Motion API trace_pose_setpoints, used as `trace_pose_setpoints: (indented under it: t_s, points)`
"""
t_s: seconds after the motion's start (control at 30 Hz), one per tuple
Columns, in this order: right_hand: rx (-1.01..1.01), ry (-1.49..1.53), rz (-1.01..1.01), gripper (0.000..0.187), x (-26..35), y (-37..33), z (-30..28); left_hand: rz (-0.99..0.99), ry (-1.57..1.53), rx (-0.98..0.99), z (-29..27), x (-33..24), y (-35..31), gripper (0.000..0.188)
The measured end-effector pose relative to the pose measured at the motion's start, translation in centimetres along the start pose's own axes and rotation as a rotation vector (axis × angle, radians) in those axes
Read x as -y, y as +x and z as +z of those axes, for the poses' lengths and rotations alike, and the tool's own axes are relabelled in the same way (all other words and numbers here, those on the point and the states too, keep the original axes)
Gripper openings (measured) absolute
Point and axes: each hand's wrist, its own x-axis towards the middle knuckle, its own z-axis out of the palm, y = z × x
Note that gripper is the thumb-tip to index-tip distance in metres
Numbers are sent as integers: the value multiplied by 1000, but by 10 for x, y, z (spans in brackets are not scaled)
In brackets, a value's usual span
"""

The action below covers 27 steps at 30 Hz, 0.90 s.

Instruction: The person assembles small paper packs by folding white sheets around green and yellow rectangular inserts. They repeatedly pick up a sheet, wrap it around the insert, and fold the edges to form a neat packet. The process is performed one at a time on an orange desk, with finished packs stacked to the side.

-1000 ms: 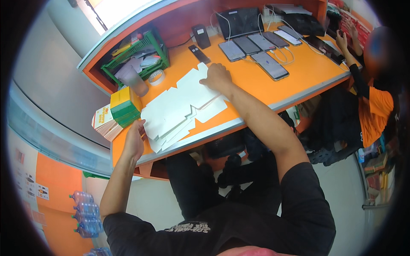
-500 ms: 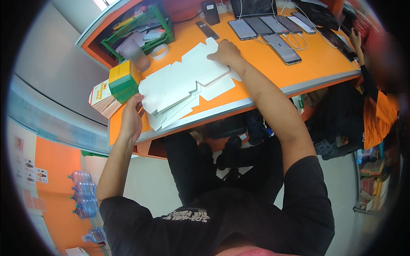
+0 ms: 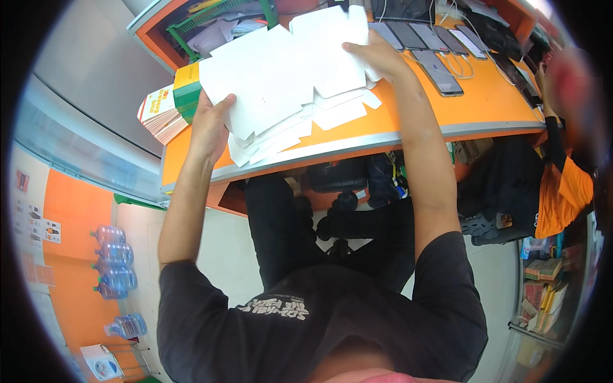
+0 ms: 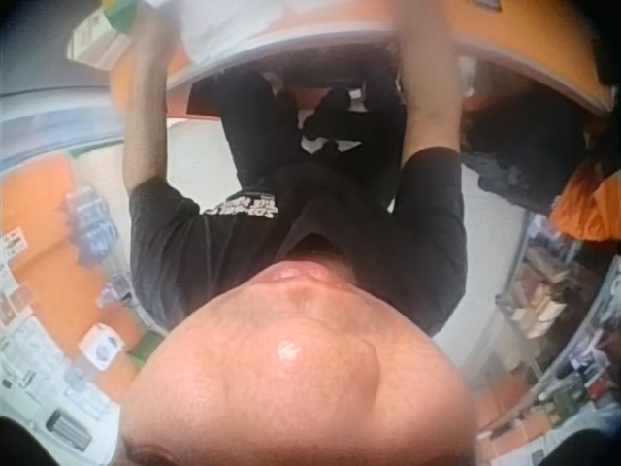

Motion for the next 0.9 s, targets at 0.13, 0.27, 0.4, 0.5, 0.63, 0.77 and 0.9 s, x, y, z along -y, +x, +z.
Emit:
trace_pose_setpoints:
  t_s: [0.13, 0.27, 0.4, 0.5, 0.63, 0.77, 0.9]
  points:
    - [-121, 169, -322, 63, -5, -14, -20, 258, 79, 71, 4, -2, 2, 59]
    - [-187, 241, -491, 66, -4, -44, -23, 437, 135, 72, -17, 21, 1, 54]
    - [-215, 238, -461, 62, -8, -77, -26, 461, 152, 142, -27, 37, 6, 45]
    - [-274, 273, -511, 57, -10, -89, -22, 372, 115, 87, -27, 47, 3, 43]
    - [-279, 212, -446, 49, 11, -102, -21, 399, 63, 111, -29, 43, 3, 48]
    - [-178, 257, -278, 38, 18, -100, -25, 477, 40, 63, -15, 37, 9, 53]
    - [-188, 272, -196, 35, -8, -85, -12, 412, 267, 47, -14, 51, 16, 57]
